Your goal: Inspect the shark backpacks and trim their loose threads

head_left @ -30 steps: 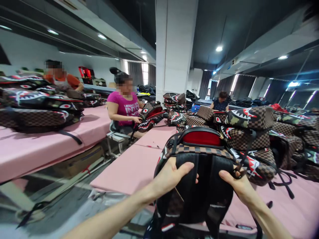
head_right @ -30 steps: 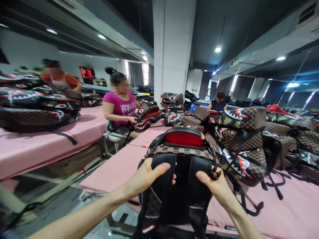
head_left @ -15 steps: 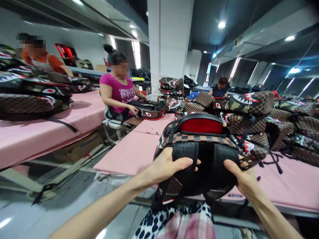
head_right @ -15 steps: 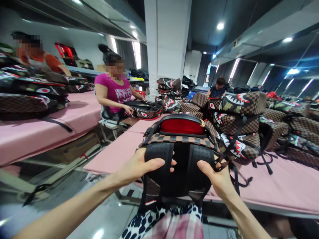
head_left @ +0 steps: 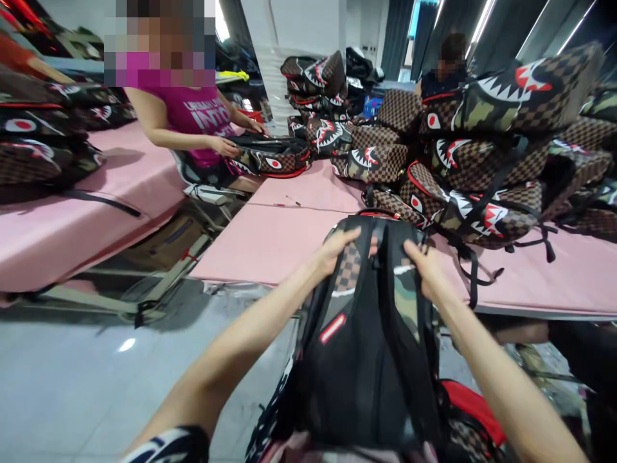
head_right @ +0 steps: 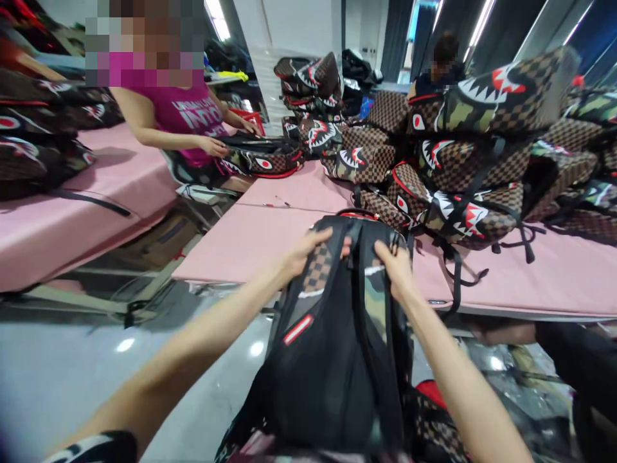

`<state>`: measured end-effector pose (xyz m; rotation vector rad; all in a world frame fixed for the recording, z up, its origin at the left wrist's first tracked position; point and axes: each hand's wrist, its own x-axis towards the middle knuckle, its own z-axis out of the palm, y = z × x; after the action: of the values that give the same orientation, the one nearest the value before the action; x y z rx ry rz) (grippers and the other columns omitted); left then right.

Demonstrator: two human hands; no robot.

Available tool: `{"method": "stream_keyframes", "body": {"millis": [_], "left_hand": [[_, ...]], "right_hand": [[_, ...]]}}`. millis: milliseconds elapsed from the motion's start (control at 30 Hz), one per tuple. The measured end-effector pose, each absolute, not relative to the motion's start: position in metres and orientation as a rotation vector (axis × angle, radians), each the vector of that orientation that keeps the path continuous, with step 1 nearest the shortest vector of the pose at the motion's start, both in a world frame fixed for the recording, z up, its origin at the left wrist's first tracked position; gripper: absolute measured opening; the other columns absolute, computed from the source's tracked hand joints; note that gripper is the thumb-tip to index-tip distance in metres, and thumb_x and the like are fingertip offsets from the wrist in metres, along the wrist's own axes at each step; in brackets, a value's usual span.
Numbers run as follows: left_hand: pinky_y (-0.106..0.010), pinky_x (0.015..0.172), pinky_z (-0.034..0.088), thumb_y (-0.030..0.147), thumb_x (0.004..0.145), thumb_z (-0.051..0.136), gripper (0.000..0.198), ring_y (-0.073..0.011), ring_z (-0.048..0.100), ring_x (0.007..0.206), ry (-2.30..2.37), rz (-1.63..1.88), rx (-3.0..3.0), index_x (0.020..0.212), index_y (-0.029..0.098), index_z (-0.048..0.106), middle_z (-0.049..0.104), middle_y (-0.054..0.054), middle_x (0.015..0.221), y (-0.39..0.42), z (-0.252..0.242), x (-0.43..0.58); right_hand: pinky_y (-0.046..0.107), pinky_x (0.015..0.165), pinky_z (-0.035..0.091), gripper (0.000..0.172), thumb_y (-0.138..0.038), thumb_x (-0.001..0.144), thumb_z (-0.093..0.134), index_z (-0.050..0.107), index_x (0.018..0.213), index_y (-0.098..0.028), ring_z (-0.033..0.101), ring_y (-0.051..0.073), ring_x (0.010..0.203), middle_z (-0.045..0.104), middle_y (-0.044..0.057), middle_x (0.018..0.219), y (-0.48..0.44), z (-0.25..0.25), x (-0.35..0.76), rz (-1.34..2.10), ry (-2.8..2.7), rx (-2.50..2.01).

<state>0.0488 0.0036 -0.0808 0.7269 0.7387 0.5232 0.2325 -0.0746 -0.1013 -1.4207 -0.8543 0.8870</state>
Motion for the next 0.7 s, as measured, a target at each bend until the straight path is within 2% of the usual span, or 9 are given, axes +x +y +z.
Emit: {"method": "stream_keyframes", "body": {"millis": [100,200,533,633,700], "left_hand": [[-0.031,0.071,0.055,0.032,0.093,0.039,0.036,-0.0226,0.069,0.080,0.836,0.458,0.590,0.097,0.005,0.061,0.069,-0.020,0.096,-0.017,-0.175,0.041],[-0.033,0.081,0.053,0.038,0.093,0.039,0.042,-0.0243,0.066,0.092,0.808,0.483,0.543,0.096,0.003,0.063,0.065,-0.023,0.105,-0.038,-0.213,0.033],[-0.033,0.079,0.053,0.040,0.092,0.038,0.045,-0.0257,0.066,0.093,0.760,0.498,0.501,0.099,0.003,0.063,0.063,-0.023,0.109,-0.024,-0.217,0.038],[-0.030,0.078,0.054,0.042,0.093,0.035,0.048,-0.0235,0.066,0.091,0.817,0.508,0.514,0.099,0.003,0.063,0.064,-0.022,0.109,-0.033,-0.213,0.036],[-0.029,0.078,0.054,0.047,0.092,0.033,0.053,-0.0232,0.067,0.091,0.864,0.495,0.518,0.099,0.004,0.064,0.063,-0.021,0.112,-0.045,-0.208,0.031]], "right_hand": [[0.026,0.052,0.038,0.040,-0.053,0.058,0.069,0.058,0.064,-0.016,0.047,0.013,0.054,0.054,-0.002,0.055,-0.095,-0.187,0.223,0.915,-0.796,-1.542],[0.025,0.056,0.035,0.038,-0.053,0.064,0.065,0.057,0.063,-0.017,0.044,0.012,0.057,0.051,-0.003,0.057,-0.114,-0.223,0.220,0.904,-0.773,-1.573],[0.024,0.058,0.034,0.037,-0.053,0.065,0.066,0.053,0.063,-0.018,0.040,0.011,0.061,0.047,-0.004,0.061,-0.100,-0.236,0.234,0.940,-0.747,-1.543],[0.022,0.054,0.033,0.040,-0.055,0.064,0.066,0.054,0.066,-0.017,0.040,0.010,0.059,0.048,-0.003,0.062,-0.106,-0.232,0.234,0.987,-0.733,-1.525],[0.021,0.047,0.029,0.042,-0.058,0.064,0.065,0.054,0.068,-0.017,0.036,0.008,0.053,0.046,-0.004,0.061,-0.116,-0.227,0.235,1.033,-0.720,-1.525]]}}
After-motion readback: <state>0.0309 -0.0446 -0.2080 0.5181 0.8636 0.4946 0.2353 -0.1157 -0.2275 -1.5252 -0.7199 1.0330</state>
